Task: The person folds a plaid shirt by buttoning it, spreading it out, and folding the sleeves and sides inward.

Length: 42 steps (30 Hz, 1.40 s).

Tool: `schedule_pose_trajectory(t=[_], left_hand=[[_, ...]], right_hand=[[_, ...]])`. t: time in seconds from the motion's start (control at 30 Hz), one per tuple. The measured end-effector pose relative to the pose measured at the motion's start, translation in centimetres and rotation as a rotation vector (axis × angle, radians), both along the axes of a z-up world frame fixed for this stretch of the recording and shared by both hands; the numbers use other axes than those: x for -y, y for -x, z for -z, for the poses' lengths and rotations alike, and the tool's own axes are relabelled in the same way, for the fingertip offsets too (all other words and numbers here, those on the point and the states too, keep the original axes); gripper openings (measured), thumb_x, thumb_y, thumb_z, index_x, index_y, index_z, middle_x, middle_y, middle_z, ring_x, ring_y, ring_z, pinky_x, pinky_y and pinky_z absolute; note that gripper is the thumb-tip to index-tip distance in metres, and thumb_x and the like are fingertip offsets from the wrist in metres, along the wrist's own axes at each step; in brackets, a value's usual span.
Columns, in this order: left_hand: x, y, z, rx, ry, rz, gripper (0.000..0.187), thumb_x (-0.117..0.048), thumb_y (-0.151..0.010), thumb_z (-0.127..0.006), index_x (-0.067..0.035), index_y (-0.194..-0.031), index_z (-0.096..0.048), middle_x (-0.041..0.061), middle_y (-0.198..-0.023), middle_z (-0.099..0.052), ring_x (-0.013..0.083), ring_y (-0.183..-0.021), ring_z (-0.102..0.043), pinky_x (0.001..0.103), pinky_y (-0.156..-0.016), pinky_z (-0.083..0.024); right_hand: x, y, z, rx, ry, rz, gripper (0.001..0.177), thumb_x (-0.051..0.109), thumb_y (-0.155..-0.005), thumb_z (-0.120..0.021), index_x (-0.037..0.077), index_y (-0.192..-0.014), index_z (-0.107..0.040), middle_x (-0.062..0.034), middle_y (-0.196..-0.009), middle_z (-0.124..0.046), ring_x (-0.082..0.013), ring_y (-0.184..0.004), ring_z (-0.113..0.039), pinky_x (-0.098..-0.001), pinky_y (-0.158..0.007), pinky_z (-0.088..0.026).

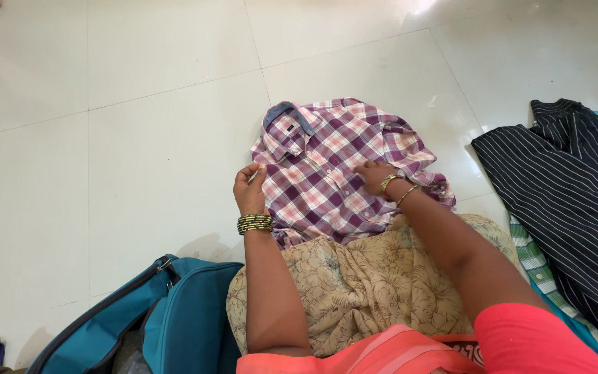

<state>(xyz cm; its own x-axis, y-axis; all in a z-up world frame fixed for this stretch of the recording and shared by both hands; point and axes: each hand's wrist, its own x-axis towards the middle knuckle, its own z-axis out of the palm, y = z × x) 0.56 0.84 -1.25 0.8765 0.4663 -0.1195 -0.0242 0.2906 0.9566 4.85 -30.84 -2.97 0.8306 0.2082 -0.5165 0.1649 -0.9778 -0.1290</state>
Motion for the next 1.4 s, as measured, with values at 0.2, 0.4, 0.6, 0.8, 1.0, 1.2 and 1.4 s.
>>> schedule_pose_trajectory(t=[0.2,0.4,0.6,0.8,1.0,1.2,1.4], left_hand=[[-1.1,-1.9,2.8,-0.103,-0.091,-0.069,0.027,-0.022,-0.083,-0.082,-0.005,-0.1,-0.069,0.005,-0.105,-0.069,0.0167,-0.098,-0.064,0.035,-0.093,-0.054],[-1.9,-5.2,7.1,-0.193,-0.333,-0.239,0.031,-0.025,-0.083,-0.086,-0.005,-0.1,-0.07,0.007,-0.106,-0.069,0.0186,-0.102,-0.063,0.035,-0.089,-0.05],[0.4,-6.7,7.9,-0.296,-0.447,-0.25,0.025,-0.019,-0.084,-0.081,-0.009,-0.101,-0.067,0.005,-0.102,-0.068,0.0225,-0.088,-0.058,0.038,-0.081,-0.055],[1.7,-8.8,9.4,-0.158,-0.706,-0.185,0.016,-0.016,-0.088,-0.075,-0.011,-0.101,-0.069,0.003,-0.103,-0.072,0.0225,-0.097,-0.066,0.039,-0.086,-0.055],[2.4,-10.5,12.0,-0.346,-1.209,-0.032,0.065,-0.037,-0.086,-0.07,-0.019,-0.145,-0.049,0.011,-0.153,-0.046,0.029,-0.145,-0.039,0.065,-0.113,-0.029],[3.9,-8.2,14.1,-0.747,-1.372,0.327,0.08,-0.072,-0.095,-0.031,-0.034,-0.163,-0.011,0.007,-0.172,-0.007,0.0291,-0.158,-0.001,0.063,-0.122,0.006],[4.5,-6.2,14.5,-0.755,-1.329,0.34,0.072,-0.064,-0.099,-0.033,-0.033,-0.163,-0.018,0.003,-0.172,-0.005,0.0275,-0.159,0.0,0.059,-0.125,0.004]], right_hand=[[5.9,-0.7,4.3,-0.24,0.152,-0.107,0.073,0.023,-0.081,-0.082,0.032,-0.146,-0.051,-0.006,-0.159,-0.039,-0.0282,-0.147,-0.036,-0.0511,-0.118,-0.037],[10.3,-4.4,6.8,-0.468,0.031,-0.12,0.053,0.019,-0.082,-0.077,0.018,-0.134,-0.065,-0.0064,-0.141,-0.063,-0.0272,-0.131,-0.058,-0.0483,-0.113,-0.046],[9.7,-11.3,5.3,0.218,-0.293,0.093,0.034,0.016,-0.09,-0.068,0.014,-0.124,-0.07,-0.0102,-0.135,-0.065,-0.0287,-0.129,-0.059,-0.0427,-0.11,-0.047],[6.4,-15.1,5.6,0.454,-0.437,0.248,0.032,0.02,-0.093,-0.067,0.015,-0.125,-0.066,-0.0101,-0.149,-0.05,-0.0311,-0.139,-0.047,-0.0449,-0.112,-0.042],[4.5,-18.2,9.8,0.553,-0.166,0.103,0.073,0.055,-0.093,-0.055,0.02,-0.153,-0.035,-0.0126,-0.164,-0.023,-0.0339,-0.152,-0.017,-0.0541,-0.122,-0.016],[3.9,-14.2,12.6,0.458,-0.001,0.117,0.079,0.075,-0.096,-0.016,0.034,-0.164,-0.007,-0.002,-0.173,-0.003,-0.0291,-0.158,0.0,-0.0539,-0.127,0.004],[5.4,-10.3,13.6,0.445,0.041,0.096,0.083,0.077,-0.095,-0.017,0.031,-0.164,-0.004,-0.0048,-0.172,0.0,-0.031,-0.157,0.003,-0.0559,-0.123,0.007]])
